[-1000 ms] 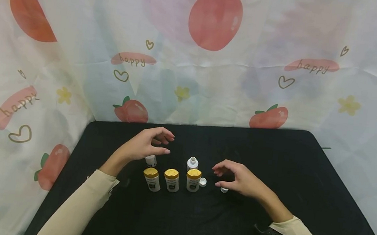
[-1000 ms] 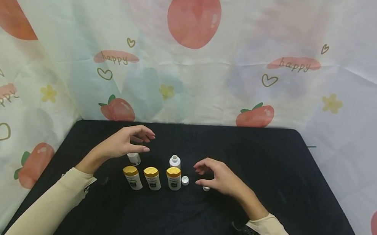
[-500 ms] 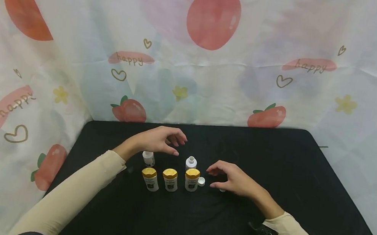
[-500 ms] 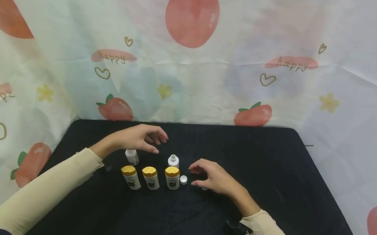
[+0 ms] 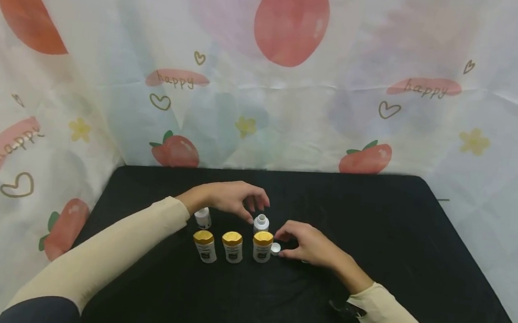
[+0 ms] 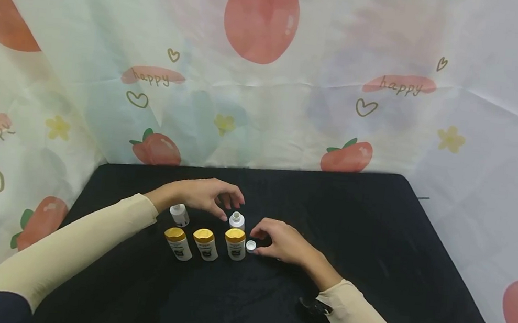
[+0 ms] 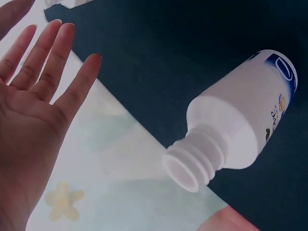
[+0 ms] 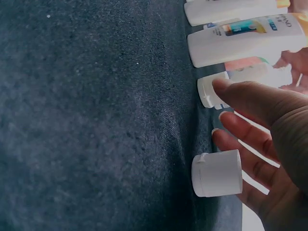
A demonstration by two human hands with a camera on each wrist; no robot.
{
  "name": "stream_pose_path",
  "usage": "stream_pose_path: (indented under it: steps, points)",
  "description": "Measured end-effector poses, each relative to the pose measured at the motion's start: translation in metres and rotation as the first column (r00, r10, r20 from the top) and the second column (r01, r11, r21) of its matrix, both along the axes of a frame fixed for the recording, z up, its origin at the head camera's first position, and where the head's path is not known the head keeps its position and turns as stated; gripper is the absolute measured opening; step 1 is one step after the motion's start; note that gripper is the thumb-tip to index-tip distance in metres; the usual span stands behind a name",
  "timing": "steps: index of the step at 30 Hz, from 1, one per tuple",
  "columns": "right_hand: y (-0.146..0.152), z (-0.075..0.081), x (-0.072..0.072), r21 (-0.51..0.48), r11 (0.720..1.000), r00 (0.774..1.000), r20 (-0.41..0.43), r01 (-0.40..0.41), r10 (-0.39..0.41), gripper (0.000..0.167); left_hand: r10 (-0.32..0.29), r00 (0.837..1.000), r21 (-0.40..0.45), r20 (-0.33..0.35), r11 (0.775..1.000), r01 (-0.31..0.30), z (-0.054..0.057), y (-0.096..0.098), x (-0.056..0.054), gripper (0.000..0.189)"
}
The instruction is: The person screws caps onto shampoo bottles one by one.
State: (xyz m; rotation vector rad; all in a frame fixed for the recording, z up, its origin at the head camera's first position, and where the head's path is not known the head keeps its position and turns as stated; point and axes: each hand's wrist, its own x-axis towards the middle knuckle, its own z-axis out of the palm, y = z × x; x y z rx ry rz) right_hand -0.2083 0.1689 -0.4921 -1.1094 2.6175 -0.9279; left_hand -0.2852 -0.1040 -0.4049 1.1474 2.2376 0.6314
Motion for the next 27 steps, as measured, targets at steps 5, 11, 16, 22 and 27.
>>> stream_pose_path:
  steps: [5, 11, 16, 22, 27]
  points:
    - [-0.004, 0.001, -0.001, 0.037, 0.999, 1.0, -0.025, -0.002, 0.003, 0.025, -0.029, 0.999, -0.039, 0.018, 0.999, 0.03, -0.008, 0.008, -0.001, 0.048]
    - [-0.007, 0.001, 0.0, 0.066, 0.998, 1.0, -0.007, 0.013, -0.013, 0.021, -0.044, 0.998, -0.076, 0.039, 0.996, 0.047, -0.018, 0.014, 0.0, 0.049]
    - [-0.009, 0.0, 0.001, 0.071, 0.997, 1.0, -0.003, 0.009, -0.009, 0.02, -0.038, 0.999, -0.101, 0.019, 0.994, 0.04, -0.022, 0.015, 0.002, 0.043]
    - [-0.008, 0.0, 0.001, 0.06, 0.998, 1.0, 0.001, 0.011, -0.011, 0.02, -0.057, 0.998, -0.091, -0.023, 0.994, 0.055, -0.025, 0.016, 0.002, 0.035]
    - [-0.007, 0.001, 0.001, 0.053, 0.999, 1.0, 0.011, 0.008, -0.009, 0.02, -0.094, 0.995, -0.059, -0.038, 0.994, 0.092, -0.031, 0.014, -0.001, 0.036]
